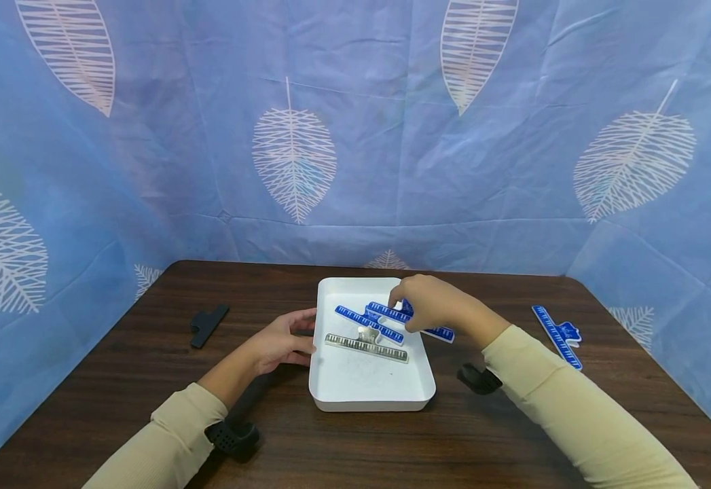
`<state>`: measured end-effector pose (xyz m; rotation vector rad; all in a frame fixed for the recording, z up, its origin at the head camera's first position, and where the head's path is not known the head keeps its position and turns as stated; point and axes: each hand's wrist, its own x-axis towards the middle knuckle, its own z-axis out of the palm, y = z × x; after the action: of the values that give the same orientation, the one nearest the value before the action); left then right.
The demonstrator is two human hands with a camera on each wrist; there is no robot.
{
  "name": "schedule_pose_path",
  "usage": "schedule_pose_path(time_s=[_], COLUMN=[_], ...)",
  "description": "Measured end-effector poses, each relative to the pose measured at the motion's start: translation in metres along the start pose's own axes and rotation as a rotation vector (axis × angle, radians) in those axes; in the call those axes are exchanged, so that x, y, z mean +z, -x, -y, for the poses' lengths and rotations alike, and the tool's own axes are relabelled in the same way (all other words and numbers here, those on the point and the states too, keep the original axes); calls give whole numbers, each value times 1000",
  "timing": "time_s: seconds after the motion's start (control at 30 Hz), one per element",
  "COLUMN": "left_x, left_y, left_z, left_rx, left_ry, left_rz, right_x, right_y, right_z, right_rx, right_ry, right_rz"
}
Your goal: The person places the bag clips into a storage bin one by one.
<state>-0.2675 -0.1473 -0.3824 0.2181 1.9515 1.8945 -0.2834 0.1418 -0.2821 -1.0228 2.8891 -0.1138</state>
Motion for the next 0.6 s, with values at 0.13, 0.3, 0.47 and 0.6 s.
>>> schedule_pose_path(time_s=[0.13,0.3,0.47,0.6], left_x=[0,0,0,0], left_y=[1,2,2,1], left_z=[0,0,0,0], left_rx=[0,2,3,5], left_ry=[-4,-4,-2,-1], left_rz=[-3,-5,-6,-3], right_x=[1,7,18,26], right_y=[-9,-21,-30,-37], right_z=[2,2,0,0], right_rx=[-21,-7,48,80], right_ry=[-24,-67,-91,-107], right_rz=[11,23,29,34])
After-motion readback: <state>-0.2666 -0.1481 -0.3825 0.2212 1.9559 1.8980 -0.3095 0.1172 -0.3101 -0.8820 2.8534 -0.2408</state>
